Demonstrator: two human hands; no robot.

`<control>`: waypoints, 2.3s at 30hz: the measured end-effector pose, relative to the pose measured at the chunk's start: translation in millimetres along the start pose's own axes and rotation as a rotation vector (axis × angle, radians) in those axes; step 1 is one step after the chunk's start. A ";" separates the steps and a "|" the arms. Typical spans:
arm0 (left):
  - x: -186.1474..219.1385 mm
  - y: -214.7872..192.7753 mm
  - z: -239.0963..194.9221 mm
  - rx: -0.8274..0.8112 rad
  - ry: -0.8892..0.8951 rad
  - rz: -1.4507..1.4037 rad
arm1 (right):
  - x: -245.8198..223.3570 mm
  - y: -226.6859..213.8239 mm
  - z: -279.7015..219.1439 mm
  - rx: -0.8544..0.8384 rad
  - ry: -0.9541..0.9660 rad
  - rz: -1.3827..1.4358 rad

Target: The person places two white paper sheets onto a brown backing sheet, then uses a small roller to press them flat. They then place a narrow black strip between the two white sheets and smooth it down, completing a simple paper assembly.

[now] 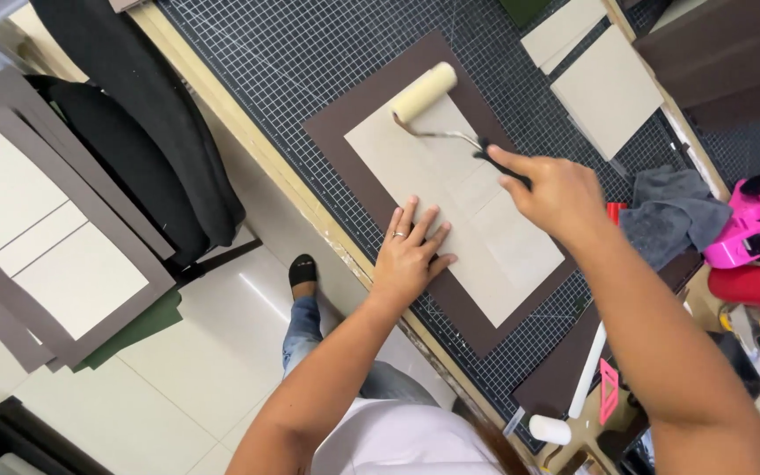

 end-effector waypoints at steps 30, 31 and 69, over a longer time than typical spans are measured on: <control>3.9 -11.5 6.2 -0.003 0.033 0.052 | 43.9 58.1 -96.6 0.093 0.073 -0.050; 3.6 -8.0 7.4 -0.004 0.053 0.046 | 55.1 60.4 -125.5 0.104 0.090 -0.053; 11.8 -23.5 9.1 -0.009 0.217 0.024 | 134.8 109.2 -313.9 -0.041 0.221 -0.141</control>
Point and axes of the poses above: each hand's wrist, its own z-axis towards the middle knuckle, its own y-axis out of the palm, x = y × z, the point moved 1 cm from there along z, towards the middle knuckle, and after that the axes turned 10 degrees about -z, right-handed, at the moved point
